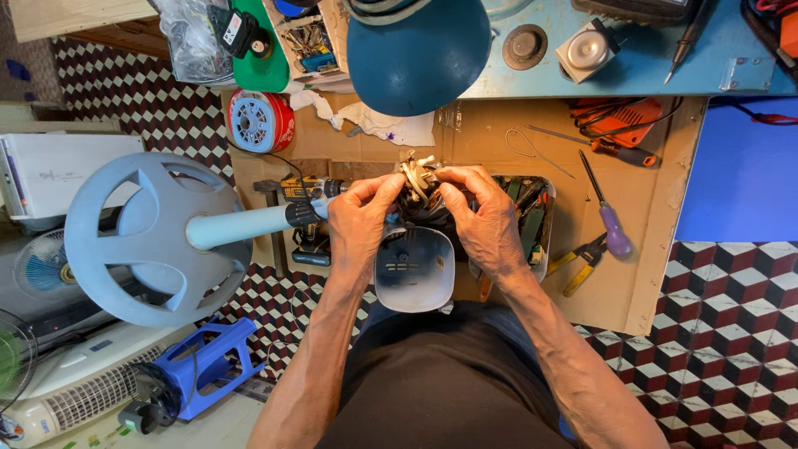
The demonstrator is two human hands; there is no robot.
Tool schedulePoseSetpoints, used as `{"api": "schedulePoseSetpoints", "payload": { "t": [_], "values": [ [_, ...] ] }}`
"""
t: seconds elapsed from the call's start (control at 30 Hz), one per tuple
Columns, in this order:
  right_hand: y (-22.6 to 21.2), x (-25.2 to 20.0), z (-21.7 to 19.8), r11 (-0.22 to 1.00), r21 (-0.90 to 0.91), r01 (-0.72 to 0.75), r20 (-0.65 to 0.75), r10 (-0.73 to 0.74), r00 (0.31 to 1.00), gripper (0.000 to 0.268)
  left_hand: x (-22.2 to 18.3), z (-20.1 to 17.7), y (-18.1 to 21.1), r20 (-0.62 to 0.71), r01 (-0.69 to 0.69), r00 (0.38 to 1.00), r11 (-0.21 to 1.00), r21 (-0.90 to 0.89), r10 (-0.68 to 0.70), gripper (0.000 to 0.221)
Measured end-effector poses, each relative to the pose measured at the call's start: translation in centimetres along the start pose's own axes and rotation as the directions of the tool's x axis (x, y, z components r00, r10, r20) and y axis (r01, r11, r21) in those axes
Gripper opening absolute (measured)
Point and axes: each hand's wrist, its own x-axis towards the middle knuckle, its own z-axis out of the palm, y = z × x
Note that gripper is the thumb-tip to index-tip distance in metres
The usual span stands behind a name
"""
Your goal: The person disassembles and reassembles a fan motor housing, handling wires and internal components. They use a screwdriver and a cordless drill to remove and tighten screws, then reconnect wires and secure the housing.
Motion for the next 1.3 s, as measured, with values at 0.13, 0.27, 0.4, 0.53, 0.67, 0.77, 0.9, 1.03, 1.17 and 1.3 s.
{"api": "schedulePoseSetpoints", "payload": {
  "t": [0.13,0.27,0.4,0.53,0.67,0.77,0.9,1.03,1.17,1.3],
  "values": [
    [-0.2,-0.2,0.2,1.0,-0.019,0.023,-0.007,-0.023,1.0,0.022,0.3,-0.4,0.6,0.053,0.018,0.998,1.0,0.01,-0.019,0.028],
    [-0.2,-0.3,0.4,0.998,-0.058,0.004,-0.017,-0.005,1.0,0.021,1.7,-1.2,0.3,0.104,0.002,0.994,0.983,0.183,-0.021,0.028],
    [-0.4,-0.4,0.7,0.996,-0.079,0.03,-0.048,-0.033,0.998,0.021,3.3,-1.5,-1.0,0.192,-0.051,0.981,0.984,0.172,0.018,0.027],
    [-0.9,-1.1,0.9,0.997,-0.079,-0.008,-0.072,0.002,0.997,0.022,5.2,-2.2,-2.1,0.37,-0.082,0.928,0.992,0.096,0.041,0.027],
    [-1.6,-1.9,1.4,0.99,-0.136,-0.03,-0.096,0.017,0.995,0.022,7.3,-3.0,-2.6,0.533,-0.048,0.846,0.996,0.081,-0.002,0.027],
    [-2.0,-2.1,2.4,0.985,-0.171,-0.02,-0.14,-0.004,0.99,0.022,7.8,-3.6,-3.0,0.59,-0.047,0.807,0.999,0.017,0.028,0.026],
    [-2.2,-2.2,3.8,0.984,-0.172,-0.033,-0.188,0.0,0.982,0.02,8.3,-3.5,-3.5,0.627,0.017,0.778,0.997,-0.07,0.03,0.024],
    [-2.0,-2.7,4.8,0.981,-0.191,-0.041,-0.253,-0.009,0.967,0.018,8.4,-3.1,-3.8,0.627,-0.06,0.771,0.993,-0.097,0.108,0.022],
    [-1.9,-3.4,5.4,0.984,-0.152,-0.091,-0.316,0.039,0.948,0.018,7.4,-2.8,-4.2,0.481,-0.52,0.761,0.853,0.049,0.436,0.02],
    [-2.3,-4.2,5.8,0.98,-0.113,-0.165,-0.369,0.113,0.923,0.019,7.7,-2.8,-4.3,0.564,-0.171,0.79,0.97,-0.174,0.24,0.022]
  ]
}}
